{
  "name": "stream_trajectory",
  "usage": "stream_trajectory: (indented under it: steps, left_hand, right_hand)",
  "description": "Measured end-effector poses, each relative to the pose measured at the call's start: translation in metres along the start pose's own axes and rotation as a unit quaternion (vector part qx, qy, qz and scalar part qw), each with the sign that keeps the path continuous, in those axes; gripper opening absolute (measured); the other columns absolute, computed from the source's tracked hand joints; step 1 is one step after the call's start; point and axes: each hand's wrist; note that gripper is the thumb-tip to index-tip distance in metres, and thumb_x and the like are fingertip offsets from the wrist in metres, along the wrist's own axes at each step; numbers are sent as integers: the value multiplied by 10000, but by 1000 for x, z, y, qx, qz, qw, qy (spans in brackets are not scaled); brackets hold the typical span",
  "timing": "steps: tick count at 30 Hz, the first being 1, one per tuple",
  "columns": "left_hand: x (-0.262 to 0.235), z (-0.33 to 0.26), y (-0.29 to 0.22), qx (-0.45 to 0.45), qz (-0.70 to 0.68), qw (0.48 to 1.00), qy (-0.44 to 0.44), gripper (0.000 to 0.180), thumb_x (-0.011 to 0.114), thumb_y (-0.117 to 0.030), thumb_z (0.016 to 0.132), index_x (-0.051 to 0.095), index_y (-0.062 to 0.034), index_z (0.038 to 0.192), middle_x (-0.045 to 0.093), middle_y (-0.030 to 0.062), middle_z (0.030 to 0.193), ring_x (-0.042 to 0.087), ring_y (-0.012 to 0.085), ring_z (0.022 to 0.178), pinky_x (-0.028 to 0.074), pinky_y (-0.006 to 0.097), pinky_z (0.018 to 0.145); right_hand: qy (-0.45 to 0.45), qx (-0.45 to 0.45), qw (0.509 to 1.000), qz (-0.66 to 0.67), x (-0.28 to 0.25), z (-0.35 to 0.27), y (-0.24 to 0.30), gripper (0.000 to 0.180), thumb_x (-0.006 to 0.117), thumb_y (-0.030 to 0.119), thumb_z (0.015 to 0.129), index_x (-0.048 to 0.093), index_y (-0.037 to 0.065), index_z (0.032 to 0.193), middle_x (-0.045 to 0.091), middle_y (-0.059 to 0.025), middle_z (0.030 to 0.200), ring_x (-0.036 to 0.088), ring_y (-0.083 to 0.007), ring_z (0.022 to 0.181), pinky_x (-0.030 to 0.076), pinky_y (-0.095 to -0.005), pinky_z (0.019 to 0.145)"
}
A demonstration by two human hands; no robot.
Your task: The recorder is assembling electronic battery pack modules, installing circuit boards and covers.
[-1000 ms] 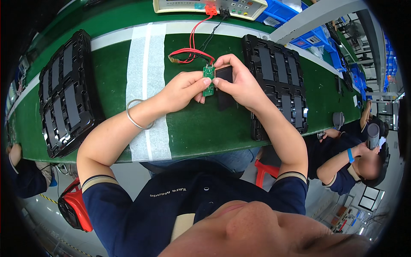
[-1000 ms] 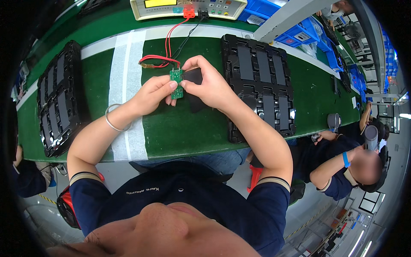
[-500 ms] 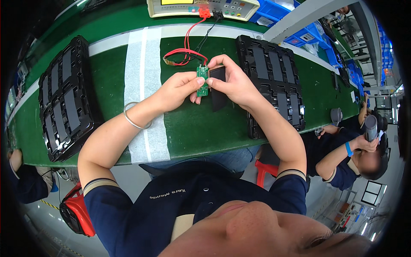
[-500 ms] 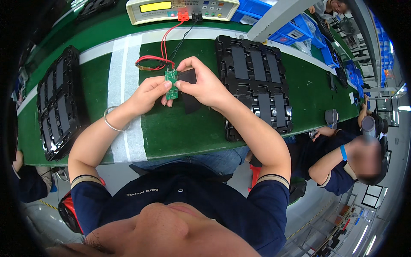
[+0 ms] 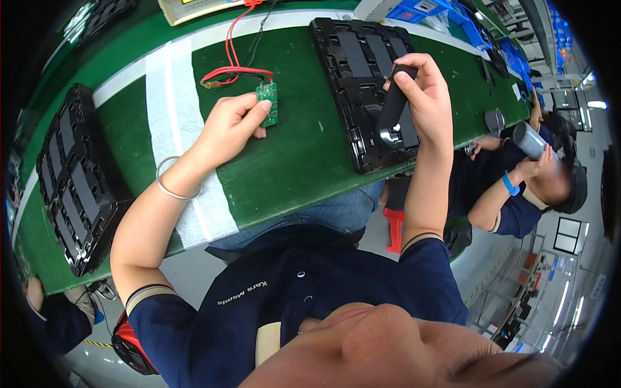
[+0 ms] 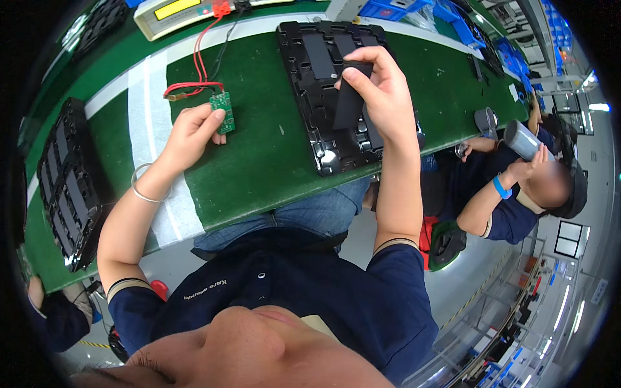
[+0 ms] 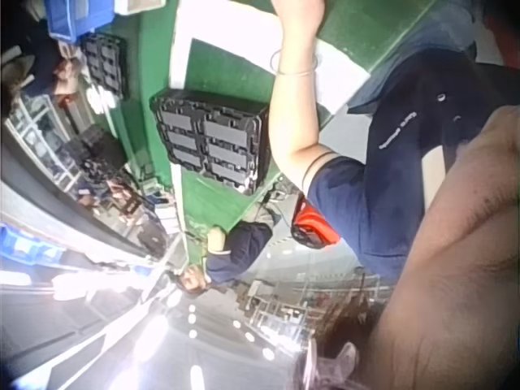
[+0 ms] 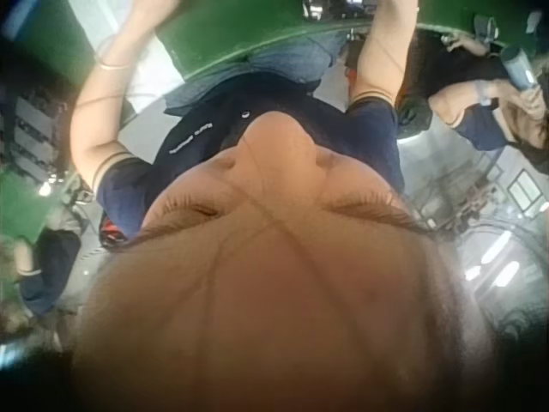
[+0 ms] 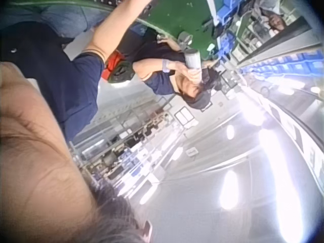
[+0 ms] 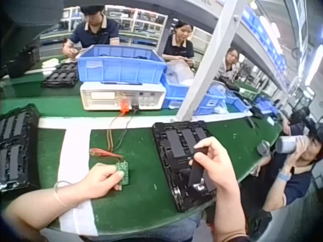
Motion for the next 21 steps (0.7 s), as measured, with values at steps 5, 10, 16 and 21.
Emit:
stream_trajectory:
  steps: [5, 10, 16, 21]
  left_hand:
    - [2, 0, -1, -2, 3, 1000, -4, 277, 477, -193, 881, 501, 3, 687, 490, 15, 543, 513, 76, 518, 419, 232, 497]
    - [2, 0, 0, -1, 0, 1000, -13, 271, 480, -173, 879, 495, 10, 678, 489, 18, 546, 508, 78, 514, 426, 234, 496]
    - [3, 1, -2, 4, 3, 1000, -7, 278, 473, -162, 881, 491, 14, 666, 486, 23, 543, 506, 83, 505, 429, 234, 497]
    - [4, 1, -1, -3, 4, 1000, -9, 282, 471, -158, 882, 482, 13, 658, 487, 26, 545, 519, 90, 511, 425, 238, 499]
  right_hand:
    - [-1, 60, 998, -35, -10, -25, -24, 195, 608, 39, 762, 538, 20, 944, 557, -53, 816, 566, -120, 728, 470, -239, 645]
    - [-38, -130, 913, -385, -23, -28, -23, 340, 638, 150, 717, 585, 104, 1050, 507, -82, 1046, 461, -232, 1015, 359, -331, 880]
    - [-223, -19, 816, -533, -75, -50, -42, 359, 650, 244, 723, 585, 97, 1044, 508, -115, 1079, 432, -284, 1046, 350, -366, 904]
    - [-262, 149, 786, -540, -99, -62, -59, 400, 605, 353, 754, 610, 24, 982, 568, -138, 959, 559, -273, 894, 429, -340, 799]
Point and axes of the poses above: each hand's wrist, its own z-axis towards the middle knuckle, its own x-axis out of the palm, y = z × x
